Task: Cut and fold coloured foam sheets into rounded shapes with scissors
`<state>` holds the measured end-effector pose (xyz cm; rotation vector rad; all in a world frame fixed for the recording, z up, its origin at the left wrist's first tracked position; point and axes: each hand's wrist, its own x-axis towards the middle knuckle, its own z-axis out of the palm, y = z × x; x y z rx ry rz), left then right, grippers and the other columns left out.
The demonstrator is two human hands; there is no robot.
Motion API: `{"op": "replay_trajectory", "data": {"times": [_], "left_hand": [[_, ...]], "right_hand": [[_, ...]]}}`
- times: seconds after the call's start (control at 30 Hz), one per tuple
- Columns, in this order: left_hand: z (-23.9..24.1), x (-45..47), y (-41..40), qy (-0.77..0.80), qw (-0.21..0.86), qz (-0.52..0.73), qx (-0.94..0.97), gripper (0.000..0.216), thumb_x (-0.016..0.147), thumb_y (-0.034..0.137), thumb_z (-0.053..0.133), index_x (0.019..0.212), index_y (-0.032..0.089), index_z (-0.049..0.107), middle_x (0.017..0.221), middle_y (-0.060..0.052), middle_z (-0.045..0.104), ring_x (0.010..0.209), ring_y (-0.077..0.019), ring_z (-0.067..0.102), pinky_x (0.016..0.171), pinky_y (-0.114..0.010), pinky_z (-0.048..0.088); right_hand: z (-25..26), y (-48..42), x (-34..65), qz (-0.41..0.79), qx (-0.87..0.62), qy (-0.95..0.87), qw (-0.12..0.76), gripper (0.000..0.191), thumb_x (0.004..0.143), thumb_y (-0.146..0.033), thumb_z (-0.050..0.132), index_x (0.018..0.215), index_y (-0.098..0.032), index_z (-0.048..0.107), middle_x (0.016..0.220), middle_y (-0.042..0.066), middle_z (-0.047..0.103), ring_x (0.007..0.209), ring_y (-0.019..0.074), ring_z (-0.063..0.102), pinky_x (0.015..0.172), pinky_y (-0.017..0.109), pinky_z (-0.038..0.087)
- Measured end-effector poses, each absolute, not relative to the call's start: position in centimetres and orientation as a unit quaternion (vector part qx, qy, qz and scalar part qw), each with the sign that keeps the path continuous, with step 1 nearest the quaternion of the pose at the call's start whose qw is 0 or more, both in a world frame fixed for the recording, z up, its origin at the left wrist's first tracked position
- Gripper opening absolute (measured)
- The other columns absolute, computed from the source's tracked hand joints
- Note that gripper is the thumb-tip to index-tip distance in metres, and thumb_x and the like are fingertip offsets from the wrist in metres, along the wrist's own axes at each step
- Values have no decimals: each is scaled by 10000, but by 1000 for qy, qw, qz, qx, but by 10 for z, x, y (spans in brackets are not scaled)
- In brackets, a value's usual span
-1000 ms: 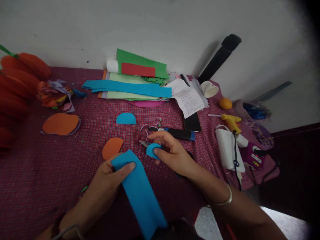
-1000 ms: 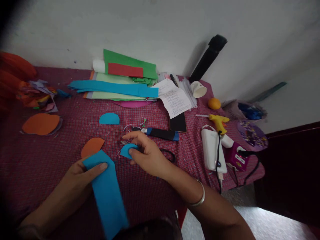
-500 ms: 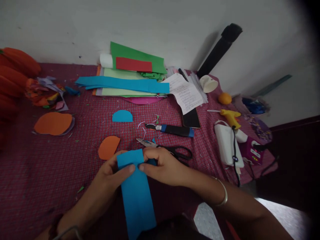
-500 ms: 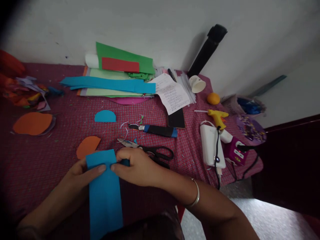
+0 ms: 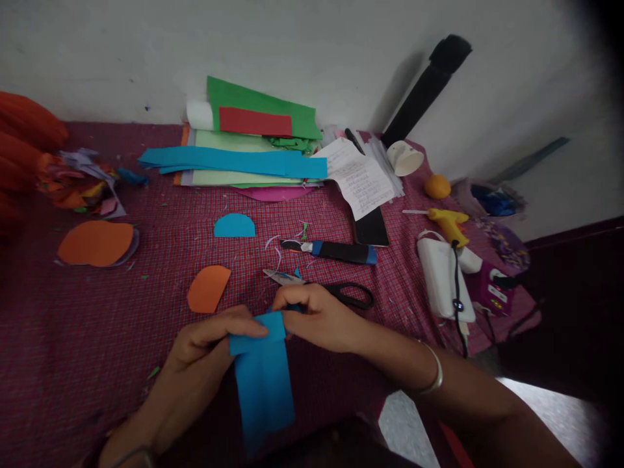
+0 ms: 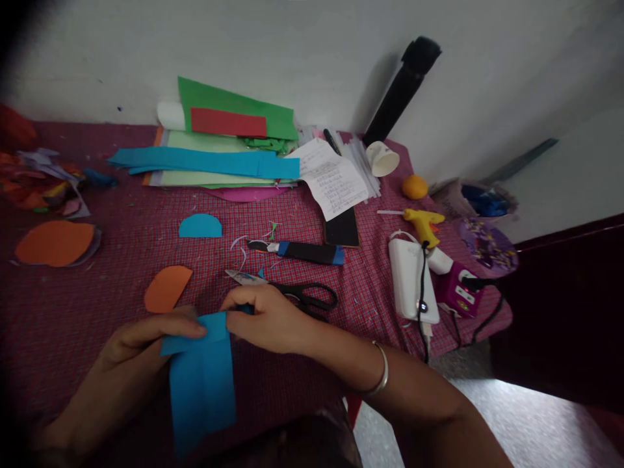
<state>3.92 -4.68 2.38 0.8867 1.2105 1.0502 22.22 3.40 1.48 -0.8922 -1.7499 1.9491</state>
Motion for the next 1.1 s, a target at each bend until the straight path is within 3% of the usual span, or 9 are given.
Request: {"op": "replay_trajectory", "data": {"times": [0.27, 0.4, 0.5, 0.63, 0.8, 0.93, 1.1], "left_hand": [[27, 36, -47, 565, 558, 424, 436, 214, 783, 450, 681, 753, 280, 807, 790, -54, 727, 744, -229, 630, 630, -276, 494], [28, 36, -46, 553, 558, 421, 453, 220, 807, 435, 650, 777, 282, 805, 775, -50, 717, 669, -207, 610, 602, -278, 480], [26, 36, -46, 535, 569, 417, 465, 205, 843, 378, 614, 814, 295, 799, 765, -45, 692, 664, -192, 602, 608, -274, 474], [25, 37, -47, 510, 590, 401, 481, 221, 870, 325, 576, 836, 309, 794, 763, -41, 645, 670, -182, 591, 595, -266, 456], [24, 38, -50, 506, 569, 391, 517, 210, 866, 308, 591, 847, 333, 798, 852, -51, 646, 720, -192, 595, 622, -277, 440], [21, 37, -52, 514, 538, 375, 553, 248, 889, 272, 559, 861, 349, 794, 836, -42, 642, 707, -185, 590, 637, -280, 435], [22, 43, -51, 518, 531, 376, 555, 223, 876, 279, 569, 889, 342, 782, 839, -32, 673, 750, -195, 614, 665, -274, 470]], "right_hand": [[21, 39, 226, 745, -286, -576, 179, 235, 908, -310, 503, 729, -164, 548, 654, -34, 517, 639, 92, 495, 621, 244, 428], [21, 38, 225, 759, -291, -561, 156, 358, 851, -491, 615, 724, -164, 543, 657, -37, 514, 630, 91, 483, 598, 248, 413], [20, 37, 223, 765, -307, -549, 139, 386, 794, -527, 677, 750, -161, 560, 668, -39, 527, 616, 85, 485, 585, 248, 402], [21, 37, 222, 761, -305, -558, 131, 415, 818, -547, 646, 706, -163, 534, 619, -57, 465, 573, 67, 415, 548, 230, 348], [20, 38, 223, 722, -313, -604, 123, 383, 893, -426, 609, 646, -161, 482, 582, -66, 378, 549, 62, 331, 520, 219, 278], [18, 38, 222, 705, -318, -622, 123, 223, 916, -230, 574, 710, -151, 546, 602, -62, 417, 558, 65, 353, 531, 210, 289], [15, 37, 221, 696, -331, -622, 138, 175, 883, -168, 570, 709, -151, 568, 635, -54, 467, 587, 70, 401, 566, 210, 325]]}}
